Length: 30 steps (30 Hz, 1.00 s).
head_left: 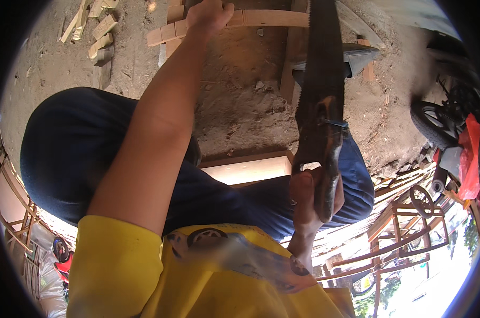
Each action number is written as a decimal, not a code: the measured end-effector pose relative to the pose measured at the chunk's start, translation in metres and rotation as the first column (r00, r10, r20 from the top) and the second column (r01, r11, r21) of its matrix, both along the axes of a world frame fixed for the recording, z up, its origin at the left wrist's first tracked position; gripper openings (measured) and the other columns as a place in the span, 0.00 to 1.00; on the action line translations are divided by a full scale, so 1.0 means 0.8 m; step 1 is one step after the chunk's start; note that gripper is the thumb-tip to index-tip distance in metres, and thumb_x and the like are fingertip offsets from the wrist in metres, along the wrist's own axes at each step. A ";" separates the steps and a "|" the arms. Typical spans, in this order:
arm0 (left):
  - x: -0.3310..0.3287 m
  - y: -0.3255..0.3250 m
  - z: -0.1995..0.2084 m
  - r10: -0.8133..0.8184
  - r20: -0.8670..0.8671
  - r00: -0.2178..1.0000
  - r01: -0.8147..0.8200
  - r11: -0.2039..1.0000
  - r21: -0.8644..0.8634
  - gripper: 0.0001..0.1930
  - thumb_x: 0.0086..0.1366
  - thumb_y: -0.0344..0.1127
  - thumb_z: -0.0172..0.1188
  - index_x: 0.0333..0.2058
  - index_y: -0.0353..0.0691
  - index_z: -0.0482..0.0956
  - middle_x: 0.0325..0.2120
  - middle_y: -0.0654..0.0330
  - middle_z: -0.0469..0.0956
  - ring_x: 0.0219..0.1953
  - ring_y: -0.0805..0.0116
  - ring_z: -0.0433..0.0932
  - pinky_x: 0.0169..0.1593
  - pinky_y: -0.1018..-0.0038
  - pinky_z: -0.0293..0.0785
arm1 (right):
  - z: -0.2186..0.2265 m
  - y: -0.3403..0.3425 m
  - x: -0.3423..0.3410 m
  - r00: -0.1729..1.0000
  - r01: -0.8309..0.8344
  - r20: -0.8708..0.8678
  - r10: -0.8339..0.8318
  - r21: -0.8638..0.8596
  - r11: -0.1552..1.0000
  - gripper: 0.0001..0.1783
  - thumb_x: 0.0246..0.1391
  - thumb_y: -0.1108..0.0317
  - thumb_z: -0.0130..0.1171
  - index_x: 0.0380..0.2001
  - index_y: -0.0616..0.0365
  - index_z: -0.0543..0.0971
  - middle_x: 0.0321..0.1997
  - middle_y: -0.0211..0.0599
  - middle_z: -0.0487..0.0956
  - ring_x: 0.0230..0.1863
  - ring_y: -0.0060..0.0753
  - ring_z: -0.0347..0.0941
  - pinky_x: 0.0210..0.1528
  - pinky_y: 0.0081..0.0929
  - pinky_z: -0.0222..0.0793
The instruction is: The person sits on the ground and uses a hand saw to cut a small piece of wood held between their legs. They repeatedly saw back and forth along the wood, producing sawdust.
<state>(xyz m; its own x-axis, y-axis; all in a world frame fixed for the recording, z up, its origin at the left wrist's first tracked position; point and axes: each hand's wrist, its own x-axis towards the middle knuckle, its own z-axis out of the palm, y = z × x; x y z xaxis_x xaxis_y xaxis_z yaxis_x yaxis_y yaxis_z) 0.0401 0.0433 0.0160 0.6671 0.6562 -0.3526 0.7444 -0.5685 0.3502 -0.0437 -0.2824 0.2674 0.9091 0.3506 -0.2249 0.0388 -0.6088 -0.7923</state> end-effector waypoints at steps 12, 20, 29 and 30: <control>-0.047 -0.034 -0.041 -0.294 0.479 0.827 0.060 0.894 0.444 0.14 0.65 0.45 0.47 0.34 0.41 0.74 0.26 0.57 0.79 0.31 0.53 0.78 0.36 0.57 0.73 | 0.014 -0.046 -0.014 0.966 0.246 0.035 -0.255 0.167 0.955 0.20 0.58 0.52 0.52 0.24 0.60 0.71 0.15 0.27 0.68 0.18 0.19 0.59 0.21 0.20 0.52; -0.079 -0.057 -0.023 -0.295 0.515 0.805 0.199 0.952 0.233 0.21 0.60 0.50 0.57 0.40 0.38 0.71 0.30 0.51 0.79 0.32 0.49 0.79 0.37 0.56 0.73 | -0.032 -0.025 -0.041 0.986 0.115 -0.147 -0.080 0.252 0.961 0.19 0.60 0.56 0.53 0.26 0.62 0.71 0.16 0.26 0.69 0.20 0.15 0.62 0.22 0.18 0.54; -0.073 -0.042 -0.001 -0.407 0.295 0.865 0.357 0.910 0.209 0.33 0.54 0.62 0.59 0.45 0.37 0.74 0.31 0.50 0.81 0.36 0.51 0.81 0.40 0.59 0.75 | -0.078 0.010 -0.021 0.991 -0.046 -0.120 0.062 0.126 0.991 0.12 0.59 0.63 0.56 0.29 0.62 0.74 0.18 0.28 0.70 0.21 0.14 0.62 0.23 0.19 0.56; -0.073 -0.043 -0.002 -0.410 0.295 0.863 0.353 0.907 0.227 0.32 0.55 0.62 0.59 0.44 0.37 0.74 0.30 0.51 0.81 0.35 0.53 0.81 0.39 0.59 0.76 | -0.081 0.013 -0.019 0.991 -0.054 -0.113 0.068 0.129 0.990 0.14 0.60 0.60 0.55 0.28 0.61 0.72 0.18 0.25 0.69 0.21 0.12 0.61 0.23 0.18 0.54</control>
